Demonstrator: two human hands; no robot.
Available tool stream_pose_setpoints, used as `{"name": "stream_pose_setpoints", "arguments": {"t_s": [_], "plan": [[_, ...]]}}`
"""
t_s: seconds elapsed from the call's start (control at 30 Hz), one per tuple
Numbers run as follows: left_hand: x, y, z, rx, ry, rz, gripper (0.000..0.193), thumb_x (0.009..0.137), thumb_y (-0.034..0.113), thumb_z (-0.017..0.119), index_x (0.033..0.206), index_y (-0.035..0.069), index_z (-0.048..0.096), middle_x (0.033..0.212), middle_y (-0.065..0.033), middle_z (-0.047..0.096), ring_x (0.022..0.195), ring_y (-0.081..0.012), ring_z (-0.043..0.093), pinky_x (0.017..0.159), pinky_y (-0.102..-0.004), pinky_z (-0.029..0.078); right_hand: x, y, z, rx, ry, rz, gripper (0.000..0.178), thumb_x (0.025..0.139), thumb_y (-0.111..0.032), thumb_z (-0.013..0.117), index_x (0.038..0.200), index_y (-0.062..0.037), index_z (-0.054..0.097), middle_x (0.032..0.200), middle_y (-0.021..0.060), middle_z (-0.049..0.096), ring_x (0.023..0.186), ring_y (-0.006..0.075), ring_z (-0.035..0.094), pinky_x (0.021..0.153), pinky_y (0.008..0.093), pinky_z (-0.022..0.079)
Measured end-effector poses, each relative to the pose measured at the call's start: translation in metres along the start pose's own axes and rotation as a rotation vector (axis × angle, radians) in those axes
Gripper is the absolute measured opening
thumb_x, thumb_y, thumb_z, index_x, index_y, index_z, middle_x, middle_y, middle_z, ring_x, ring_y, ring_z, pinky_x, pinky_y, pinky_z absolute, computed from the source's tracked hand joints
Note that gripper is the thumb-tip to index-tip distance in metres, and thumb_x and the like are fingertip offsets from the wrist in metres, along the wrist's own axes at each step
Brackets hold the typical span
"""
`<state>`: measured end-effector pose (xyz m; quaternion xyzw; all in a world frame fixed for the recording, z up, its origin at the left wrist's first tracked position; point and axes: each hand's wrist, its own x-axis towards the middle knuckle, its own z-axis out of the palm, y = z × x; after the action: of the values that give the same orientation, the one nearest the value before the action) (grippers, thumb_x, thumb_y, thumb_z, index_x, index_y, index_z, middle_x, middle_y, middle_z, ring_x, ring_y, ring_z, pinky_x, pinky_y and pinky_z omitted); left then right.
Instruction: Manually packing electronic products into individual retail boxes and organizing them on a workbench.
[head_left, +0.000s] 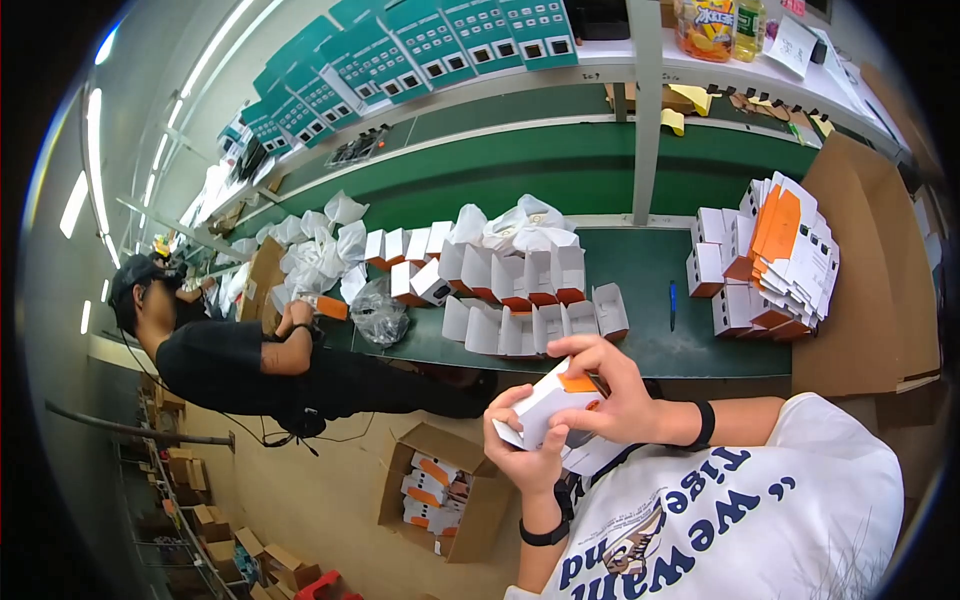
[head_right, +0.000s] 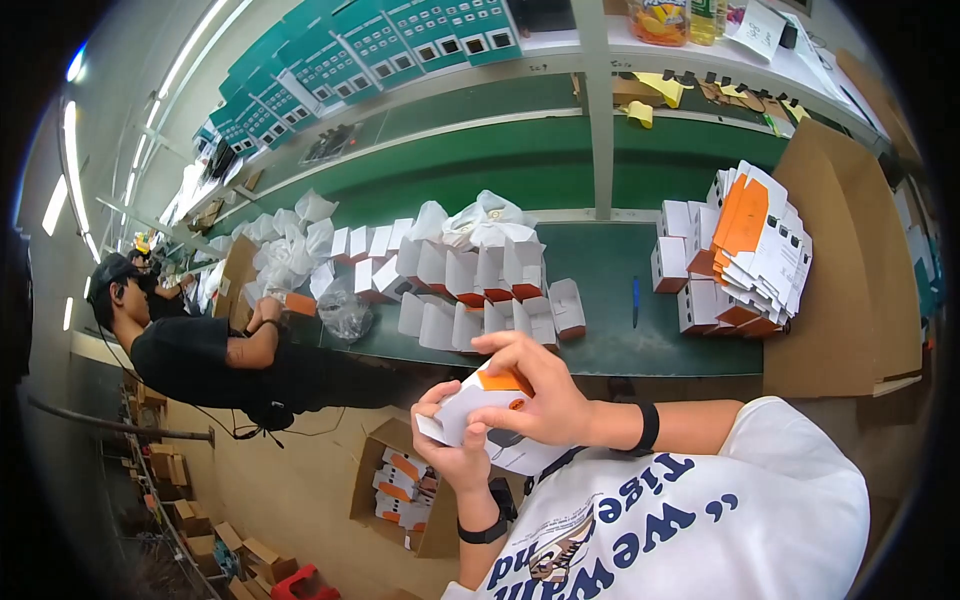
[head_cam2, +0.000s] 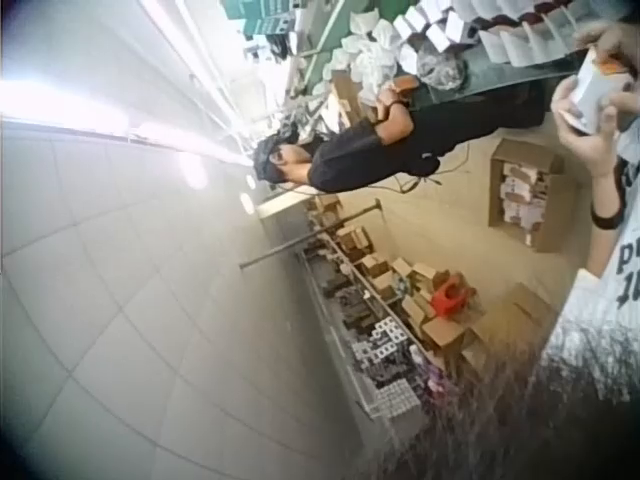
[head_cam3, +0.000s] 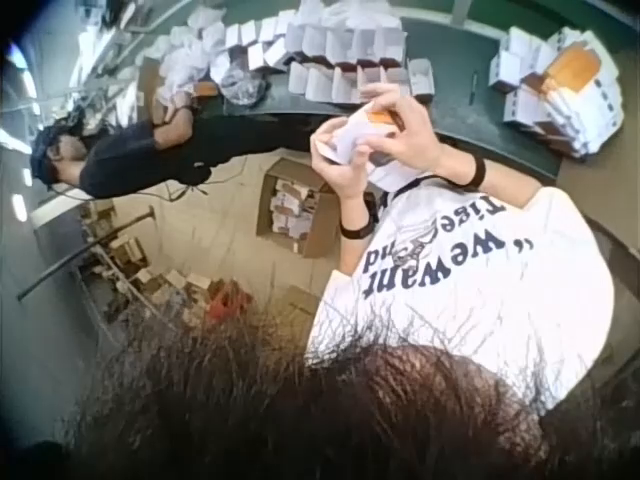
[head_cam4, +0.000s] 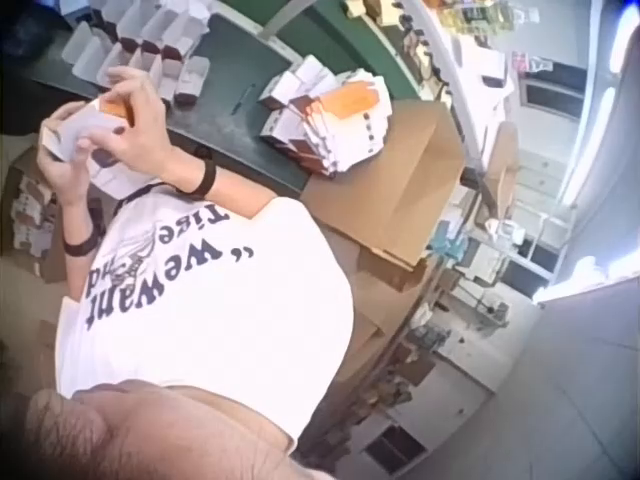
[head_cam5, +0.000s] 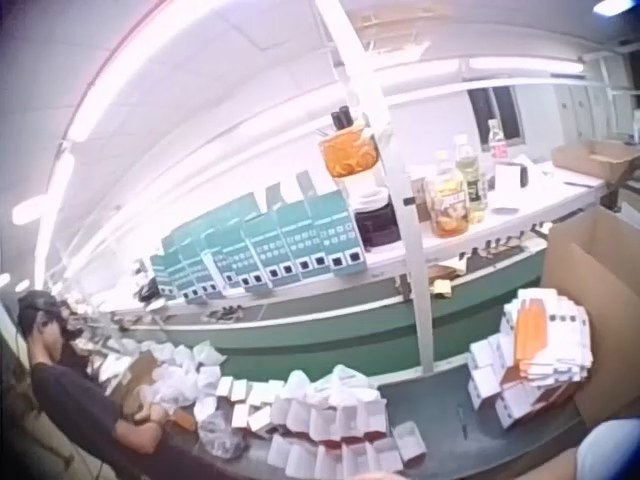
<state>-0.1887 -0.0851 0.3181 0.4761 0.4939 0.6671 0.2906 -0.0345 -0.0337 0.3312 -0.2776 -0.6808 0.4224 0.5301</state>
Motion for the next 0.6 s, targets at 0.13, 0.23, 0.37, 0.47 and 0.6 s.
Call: {"name": "stream_pose_setpoints", "arguments": {"t_s": [0.13,0.23,0.37,0.47,0.6], "plan": [[0.001,0.005,0.014,-0.002,0.016,-0.060,0.065,0.071,0.042,0.093,0.087,0.008,0.040,0.112,-0.0152,0.063,0.101,-0.0219,0.060,0.089,-0.0362,0.050,-0.003,-0.004,-0.008,-0.093,0.002,0.002,0.041,0.089,-0.022,0.078,0.115,-0.0039,0.053,0.142,0.0234,0.055,0.104,0.0271,0.066,0.094,0.0378,0.053],[0.004,0.005,0.024,0.067,0.027,-0.067,0.064,0.070,0.036,0.094,0.087,0.008,0.040,0.112,-0.0139,0.062,0.100,-0.0212,0.059,0.088,-0.0358,0.050,-0.001,-0.009,-0.016,0.038,-0.017,0.168,0.031,0.093,-0.023,0.073,0.111,-0.0031,0.056,0.142,0.0217,0.056,0.113,0.0295,0.063,0.097,0.0397,0.051],[0.003,-0.006,0.027,0.069,0.011,-0.071,0.064,0.069,0.035,0.094,0.090,0.008,0.040,0.113,-0.0135,0.060,0.099,-0.0213,0.058,0.087,-0.0356,0.051,0.003,0.005,-0.032,-0.111,-0.119,-0.007,0.024,0.095,-0.023,0.070,0.102,-0.0019,0.059,0.143,0.0198,0.055,0.123,0.0322,0.057,0.101,0.0425,0.047],[0.010,0.001,0.048,0.017,0.059,0.005,0.072,0.070,0.040,0.094,0.102,0.008,0.039,0.124,-0.0157,0.053,0.103,-0.0241,0.059,0.089,-0.0390,0.053,0.005,0.003,-0.039,-0.025,-0.179,0.046,0.023,0.095,-0.023,0.069,0.093,-0.0015,0.061,0.144,0.0184,0.055,0.128,0.0341,0.052,0.104,0.0447,0.043],[0.006,-0.015,0.059,0.043,0.070,0.158,0.083,0.075,0.045,0.090,0.125,0.010,0.033,0.140,-0.0178,0.040,0.115,-0.0336,0.059,0.094,-0.0461,0.055,0.011,0.012,-0.050,0.091,-0.117,0.089,0.024,0.096,-0.025,0.068,0.088,-0.0033,0.061,0.144,0.0166,0.055,0.123,0.0326,0.053,0.102,0.0446,0.043]]}}
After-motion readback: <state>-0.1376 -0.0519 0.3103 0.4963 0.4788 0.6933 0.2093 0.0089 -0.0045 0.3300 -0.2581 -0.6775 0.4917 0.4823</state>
